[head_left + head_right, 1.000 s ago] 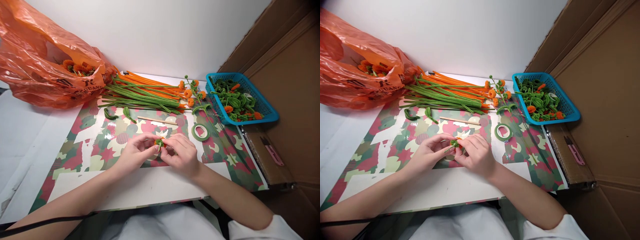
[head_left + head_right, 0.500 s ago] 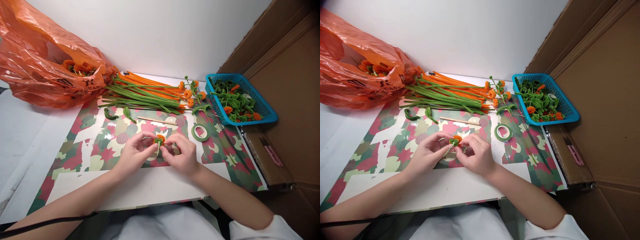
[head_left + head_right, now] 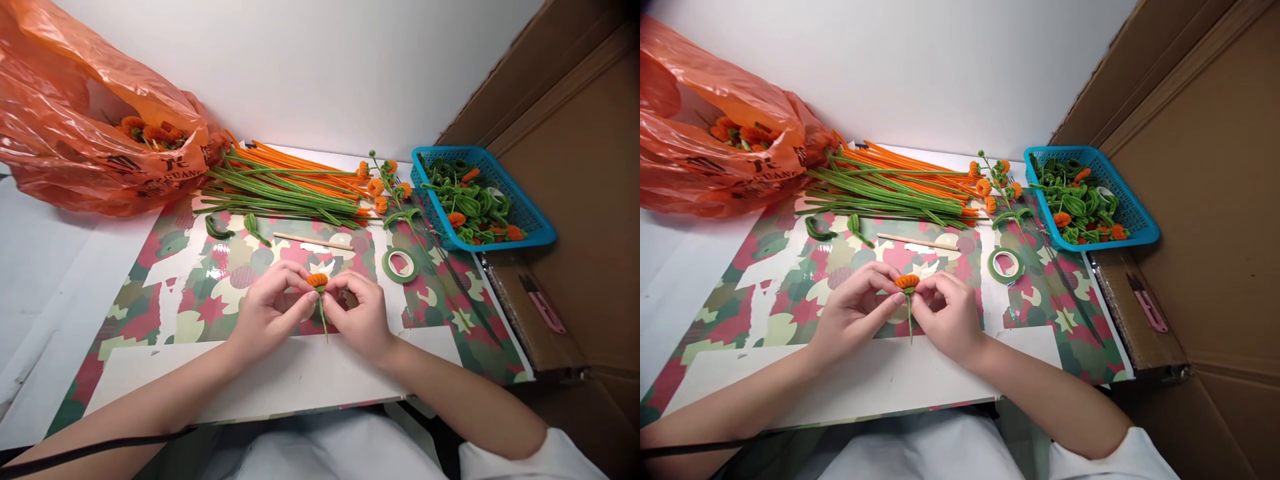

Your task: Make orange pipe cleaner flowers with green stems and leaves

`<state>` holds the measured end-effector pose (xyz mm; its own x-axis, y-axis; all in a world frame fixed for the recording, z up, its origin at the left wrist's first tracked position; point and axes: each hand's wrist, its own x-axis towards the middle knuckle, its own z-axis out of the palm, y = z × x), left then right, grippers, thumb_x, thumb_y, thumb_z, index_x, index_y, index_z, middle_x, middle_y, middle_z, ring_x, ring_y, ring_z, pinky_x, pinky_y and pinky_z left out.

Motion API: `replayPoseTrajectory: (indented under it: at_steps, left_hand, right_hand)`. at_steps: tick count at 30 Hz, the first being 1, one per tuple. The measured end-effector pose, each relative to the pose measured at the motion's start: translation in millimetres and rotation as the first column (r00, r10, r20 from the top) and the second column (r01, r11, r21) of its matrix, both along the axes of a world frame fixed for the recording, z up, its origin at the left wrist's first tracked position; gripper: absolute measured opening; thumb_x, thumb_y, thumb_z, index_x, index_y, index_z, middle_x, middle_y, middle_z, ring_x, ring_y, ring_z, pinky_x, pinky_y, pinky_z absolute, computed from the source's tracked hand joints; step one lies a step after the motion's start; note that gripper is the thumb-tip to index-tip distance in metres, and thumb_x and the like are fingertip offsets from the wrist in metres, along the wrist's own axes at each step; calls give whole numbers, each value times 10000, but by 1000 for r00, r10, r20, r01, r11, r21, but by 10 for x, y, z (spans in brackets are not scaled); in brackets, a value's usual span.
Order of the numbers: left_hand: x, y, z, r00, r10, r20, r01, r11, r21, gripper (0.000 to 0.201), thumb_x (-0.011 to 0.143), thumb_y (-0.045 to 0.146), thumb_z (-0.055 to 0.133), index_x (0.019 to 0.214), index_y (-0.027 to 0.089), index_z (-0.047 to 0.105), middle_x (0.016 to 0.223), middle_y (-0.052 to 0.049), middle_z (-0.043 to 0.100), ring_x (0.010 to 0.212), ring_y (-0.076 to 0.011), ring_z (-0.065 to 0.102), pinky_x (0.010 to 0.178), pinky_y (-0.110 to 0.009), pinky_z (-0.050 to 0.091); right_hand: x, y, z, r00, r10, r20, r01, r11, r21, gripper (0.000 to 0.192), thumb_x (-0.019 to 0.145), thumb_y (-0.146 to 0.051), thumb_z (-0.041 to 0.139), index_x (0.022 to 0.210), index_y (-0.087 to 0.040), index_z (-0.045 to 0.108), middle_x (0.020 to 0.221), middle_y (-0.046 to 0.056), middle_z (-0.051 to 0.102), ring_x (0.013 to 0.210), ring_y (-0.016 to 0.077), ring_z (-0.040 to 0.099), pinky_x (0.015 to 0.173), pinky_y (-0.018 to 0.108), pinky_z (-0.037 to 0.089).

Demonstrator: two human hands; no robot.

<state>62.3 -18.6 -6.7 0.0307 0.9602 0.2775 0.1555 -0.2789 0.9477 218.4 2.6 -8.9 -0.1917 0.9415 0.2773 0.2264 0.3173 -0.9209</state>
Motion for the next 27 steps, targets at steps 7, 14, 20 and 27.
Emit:
replayPoseTrajectory:
  at_steps: [7,14,20,27]
  left_hand:
    - [14,0,-11,997,60,-57,-56,996,70,88,861,152,594,783,193,589,878,-33,565,827,-146,592,632,-241,516]
    - [-6,-22,-37,975,98,-199,-57,977,204,117,844,81,592,792,186,586,917,-39,574,848,-139,606,650,-231,526]
    - [-6,8,-20,997,54,-63,-50,997,65,98,849,144,608,760,182,598,889,-29,562,820,-131,596,660,-230,507]
    - [-6,45,8,976,12,217,49,960,-275,217,828,331,667,707,164,599,881,-35,549,775,-138,572,659,-247,472]
  right_hand:
    - [-32,-12,-42,973,23,-230,-104,932,-347,83,776,-267,635,768,-185,622,712,20,656,623,135,622,574,255,528]
    - [-20,4,-51,936,90,-340,-249,853,-458,171,793,-354,628,780,-187,663,731,22,687,726,150,653,675,268,549]
    - [-25,-2,-37,936,76,-345,-226,880,-418,171,785,-352,628,728,-191,633,635,-10,611,597,121,579,566,239,500]
    - [13,-21,-29,982,95,-165,-127,973,-192,128,811,-220,584,691,-175,574,591,-42,462,483,74,377,455,225,317]
